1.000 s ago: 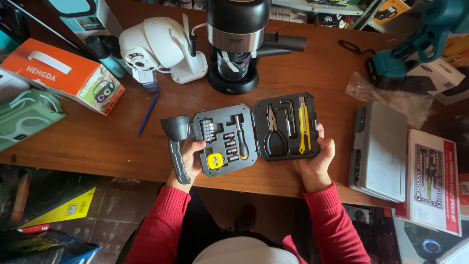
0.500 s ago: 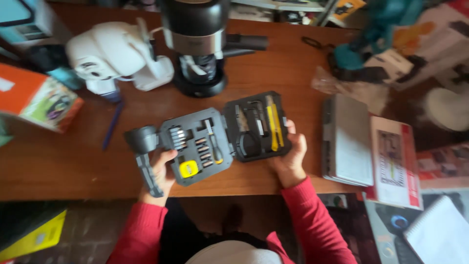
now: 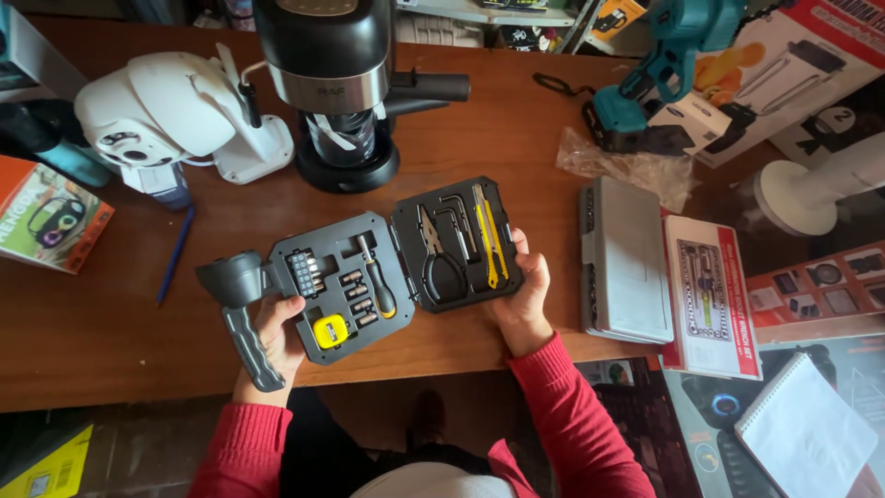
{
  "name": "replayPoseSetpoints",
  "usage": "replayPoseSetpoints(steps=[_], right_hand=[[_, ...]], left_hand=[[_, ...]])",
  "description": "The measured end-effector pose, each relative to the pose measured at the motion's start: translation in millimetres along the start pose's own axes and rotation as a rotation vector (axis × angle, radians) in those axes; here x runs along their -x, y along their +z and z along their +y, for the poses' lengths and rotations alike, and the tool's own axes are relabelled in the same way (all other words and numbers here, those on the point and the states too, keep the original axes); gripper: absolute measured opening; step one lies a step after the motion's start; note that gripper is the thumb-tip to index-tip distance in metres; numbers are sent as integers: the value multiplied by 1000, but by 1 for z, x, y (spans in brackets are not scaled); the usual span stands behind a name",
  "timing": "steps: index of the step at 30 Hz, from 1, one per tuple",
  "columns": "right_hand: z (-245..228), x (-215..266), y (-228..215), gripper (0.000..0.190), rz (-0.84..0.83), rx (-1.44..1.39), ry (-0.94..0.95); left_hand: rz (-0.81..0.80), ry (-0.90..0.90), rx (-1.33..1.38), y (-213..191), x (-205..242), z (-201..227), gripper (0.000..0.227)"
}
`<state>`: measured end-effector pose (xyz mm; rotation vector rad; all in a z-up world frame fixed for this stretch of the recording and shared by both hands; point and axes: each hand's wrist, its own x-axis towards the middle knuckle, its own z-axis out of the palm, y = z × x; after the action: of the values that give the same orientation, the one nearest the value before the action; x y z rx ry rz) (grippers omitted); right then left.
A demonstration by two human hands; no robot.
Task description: The person opens a grey socket wrench set, closes it, and places it on the table. They then move a coffee maker aside, pick up a yellow and black solar-powered lantern, open it to reveal a set of tools inside, close it, and place it on the table. Finally, they pick up the lantern's packaging box.
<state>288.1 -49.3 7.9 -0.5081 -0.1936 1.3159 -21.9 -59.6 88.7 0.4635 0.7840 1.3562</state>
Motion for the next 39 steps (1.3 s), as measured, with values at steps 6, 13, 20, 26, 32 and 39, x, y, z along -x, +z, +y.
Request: replayPoseSetpoints(steps=[6,13,20,26,32,39], right_hand=[[-1,2,4,39,2,20,17],[-1,4,7,39,1,28,18],[-2,7,8,39,1,27,20],[-2,7,15,39,7,23,19],[4,0,2,43,-74,38,-66],[10,19,24,75,-219,262,-185]], left_hand=[[-26,38,18,10,5,3,28],[-23,47,14,25,15,16,19],[-15,48,31,25,17,13,19],[-47,32,59,21,9,10,20],[55,-1,17,25,15,13,18],[55,2,52,6,2,-1,17]])
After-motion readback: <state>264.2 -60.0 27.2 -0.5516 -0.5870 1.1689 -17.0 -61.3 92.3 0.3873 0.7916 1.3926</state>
